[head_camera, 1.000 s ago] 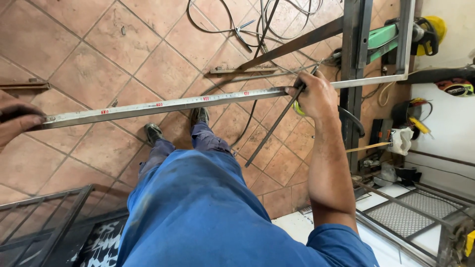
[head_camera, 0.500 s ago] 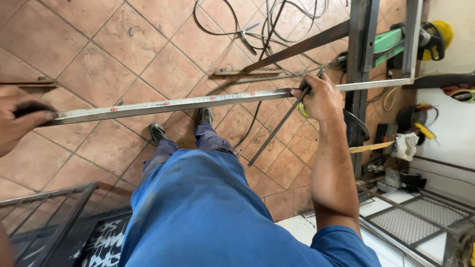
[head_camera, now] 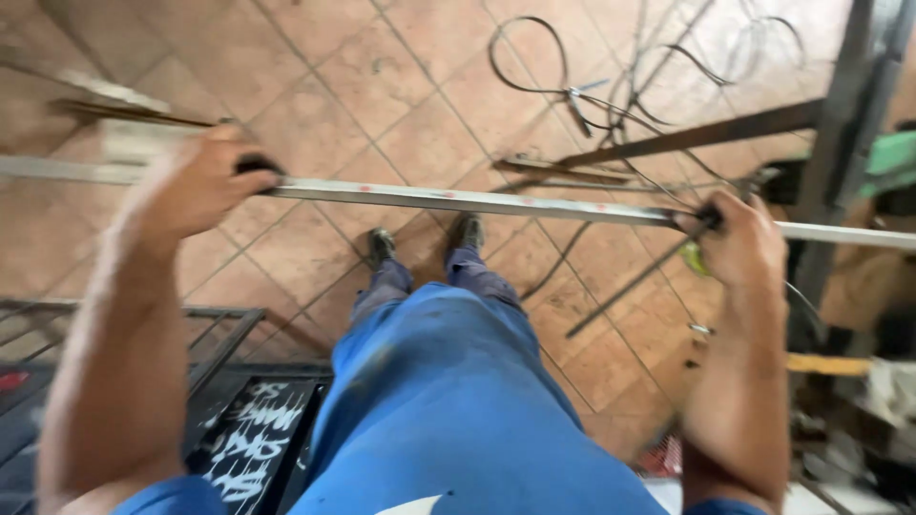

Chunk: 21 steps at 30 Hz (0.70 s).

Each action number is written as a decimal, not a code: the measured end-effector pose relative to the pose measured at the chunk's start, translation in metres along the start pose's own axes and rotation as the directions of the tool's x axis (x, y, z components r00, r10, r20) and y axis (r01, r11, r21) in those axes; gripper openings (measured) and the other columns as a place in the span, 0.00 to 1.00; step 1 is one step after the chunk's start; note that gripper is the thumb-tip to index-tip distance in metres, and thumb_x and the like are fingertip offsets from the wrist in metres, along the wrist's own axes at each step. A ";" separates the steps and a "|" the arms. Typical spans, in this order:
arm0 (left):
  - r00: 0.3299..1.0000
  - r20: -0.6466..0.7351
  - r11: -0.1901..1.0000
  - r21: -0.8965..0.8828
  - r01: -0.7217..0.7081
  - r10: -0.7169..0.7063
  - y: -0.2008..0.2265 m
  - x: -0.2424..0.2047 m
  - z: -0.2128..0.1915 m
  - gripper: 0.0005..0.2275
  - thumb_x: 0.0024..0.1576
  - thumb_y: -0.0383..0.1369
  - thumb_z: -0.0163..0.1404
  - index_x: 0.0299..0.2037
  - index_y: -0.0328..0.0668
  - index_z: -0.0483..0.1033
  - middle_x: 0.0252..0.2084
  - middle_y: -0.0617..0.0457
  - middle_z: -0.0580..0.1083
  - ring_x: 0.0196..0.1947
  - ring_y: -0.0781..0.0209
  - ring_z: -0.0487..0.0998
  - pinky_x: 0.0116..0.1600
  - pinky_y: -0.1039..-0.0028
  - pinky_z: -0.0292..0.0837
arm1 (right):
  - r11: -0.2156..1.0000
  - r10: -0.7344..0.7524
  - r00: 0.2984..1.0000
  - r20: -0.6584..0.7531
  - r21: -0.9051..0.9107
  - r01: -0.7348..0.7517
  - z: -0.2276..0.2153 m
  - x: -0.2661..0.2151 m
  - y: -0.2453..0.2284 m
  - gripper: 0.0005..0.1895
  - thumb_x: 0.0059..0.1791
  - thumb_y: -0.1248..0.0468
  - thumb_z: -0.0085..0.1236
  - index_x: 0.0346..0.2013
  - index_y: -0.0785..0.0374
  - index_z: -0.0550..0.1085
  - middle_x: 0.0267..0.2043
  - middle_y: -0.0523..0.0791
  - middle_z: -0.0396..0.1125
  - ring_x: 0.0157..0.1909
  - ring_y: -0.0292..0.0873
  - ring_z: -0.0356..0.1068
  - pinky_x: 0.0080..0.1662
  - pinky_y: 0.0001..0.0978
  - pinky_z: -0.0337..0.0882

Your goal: Measuring and marking metal bars for assembly using a tape measure and a square

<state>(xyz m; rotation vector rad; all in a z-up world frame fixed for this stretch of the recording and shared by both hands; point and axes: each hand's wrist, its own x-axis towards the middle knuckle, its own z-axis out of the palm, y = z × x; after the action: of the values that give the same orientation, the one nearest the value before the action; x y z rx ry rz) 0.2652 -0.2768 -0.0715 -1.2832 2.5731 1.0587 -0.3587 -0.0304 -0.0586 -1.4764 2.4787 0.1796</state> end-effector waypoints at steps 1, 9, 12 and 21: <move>1.000 -0.008 1.000 0.005 0.025 -0.025 0.006 -0.001 -0.004 0.10 0.63 0.37 0.49 0.45 0.46 0.84 0.41 0.46 0.77 0.45 0.52 0.75 0.54 0.65 0.66 | 1.000 -0.025 1.000 0.005 0.009 0.025 -0.002 -0.001 -0.001 0.19 0.52 0.41 0.64 0.42 0.51 0.77 0.38 0.55 0.65 0.41 0.64 0.70 0.39 0.54 0.65; 0.993 -0.074 0.994 0.058 0.097 -0.092 0.027 0.000 -0.003 0.11 0.62 0.40 0.51 0.46 0.46 0.82 0.43 0.46 0.77 0.45 0.45 0.78 0.48 0.56 0.68 | 0.995 -0.075 0.997 0.013 -0.060 0.075 -0.009 0.000 0.006 0.15 0.56 0.45 0.63 0.42 0.51 0.78 0.38 0.56 0.71 0.47 0.60 0.72 0.49 0.49 0.68; 0.992 -0.031 0.984 0.121 0.129 -0.126 0.027 0.004 0.002 0.13 0.64 0.45 0.48 0.47 0.49 0.81 0.45 0.49 0.78 0.45 0.47 0.79 0.45 0.57 0.71 | 0.991 -0.080 0.997 0.021 -0.109 0.081 0.004 0.008 0.026 0.20 0.56 0.42 0.61 0.46 0.54 0.79 0.39 0.59 0.71 0.43 0.65 0.73 0.45 0.52 0.70; 0.985 -0.161 0.997 0.046 0.065 -0.057 0.031 0.010 0.016 0.10 0.59 0.41 0.53 0.43 0.48 0.80 0.40 0.51 0.76 0.43 0.50 0.78 0.44 0.56 0.70 | 0.816 -0.265 0.954 -0.142 0.494 0.300 0.112 0.060 0.135 0.10 0.63 0.71 0.67 0.48 0.75 0.73 0.48 0.55 0.68 0.49 0.50 0.69 0.53 0.36 0.66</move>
<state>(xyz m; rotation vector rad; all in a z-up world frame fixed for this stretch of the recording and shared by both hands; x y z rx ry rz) 0.2323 -0.2610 -0.0704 -1.4808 2.6343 0.9085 -0.4874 0.0088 -0.1855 -1.5856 2.0740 -0.5544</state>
